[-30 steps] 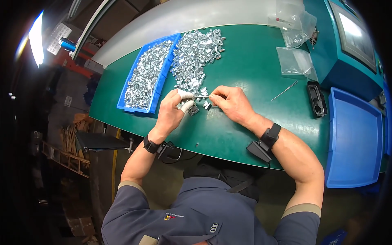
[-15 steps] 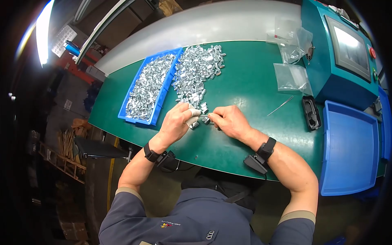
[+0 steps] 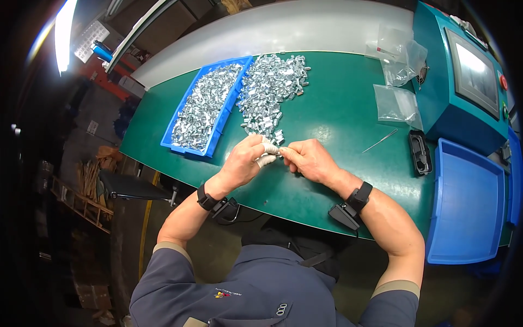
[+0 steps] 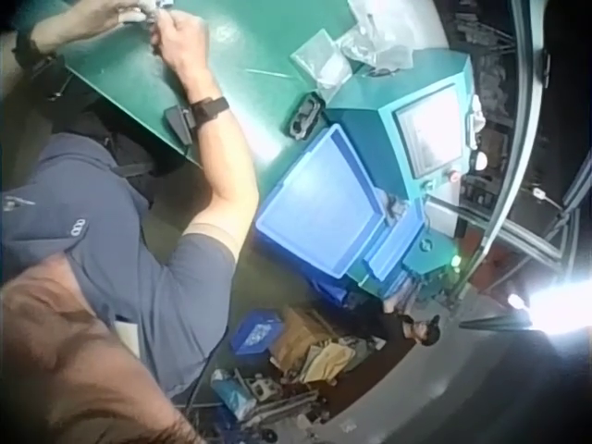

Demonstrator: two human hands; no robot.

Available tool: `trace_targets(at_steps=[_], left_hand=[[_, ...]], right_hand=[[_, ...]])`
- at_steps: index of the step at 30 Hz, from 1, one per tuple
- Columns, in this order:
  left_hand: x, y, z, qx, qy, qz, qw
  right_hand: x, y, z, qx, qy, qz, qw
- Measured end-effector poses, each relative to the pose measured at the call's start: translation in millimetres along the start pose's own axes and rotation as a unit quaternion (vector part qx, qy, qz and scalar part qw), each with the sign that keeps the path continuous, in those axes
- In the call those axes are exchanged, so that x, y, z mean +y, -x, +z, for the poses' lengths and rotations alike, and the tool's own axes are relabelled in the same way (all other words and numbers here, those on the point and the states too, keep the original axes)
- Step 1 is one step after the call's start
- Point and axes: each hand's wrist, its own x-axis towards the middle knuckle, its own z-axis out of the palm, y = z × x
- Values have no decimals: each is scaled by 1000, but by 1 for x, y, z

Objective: The person picks up a metal rod and a metal clip by hand, slides the clip onto the rod, and then removes the clip to place it back on the table. This process is repeated multiple times with different clips and the same rod.

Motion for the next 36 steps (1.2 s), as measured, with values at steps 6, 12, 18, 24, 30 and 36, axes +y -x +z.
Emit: trace_targets(at_steps=[6, 12, 18, 24, 30, 36], left_hand=[[-56, 19, -47, 66, -131, -28, 989], [-104, 17, -76, 81, -319, -129, 935], [-105, 8, -21, 22, -195, -146, 970], [-80, 16, -22, 60, -127, -151, 979], [-27, 1, -4, 59, -25, -89, 994], [-18, -7, -3, 39, -71, -38, 996]], right_hand=[[8, -7, -10, 75, -14, -23, 997], [8, -6, -7, 89, -21, -24, 996], [6, -3, -6, 85, -30, -17, 996], [11, -7, -6, 96, -44, -33, 994], [6, -6, -4, 102, -52, -44, 992], [8, -6, -5, 120, -19, -58, 991]])
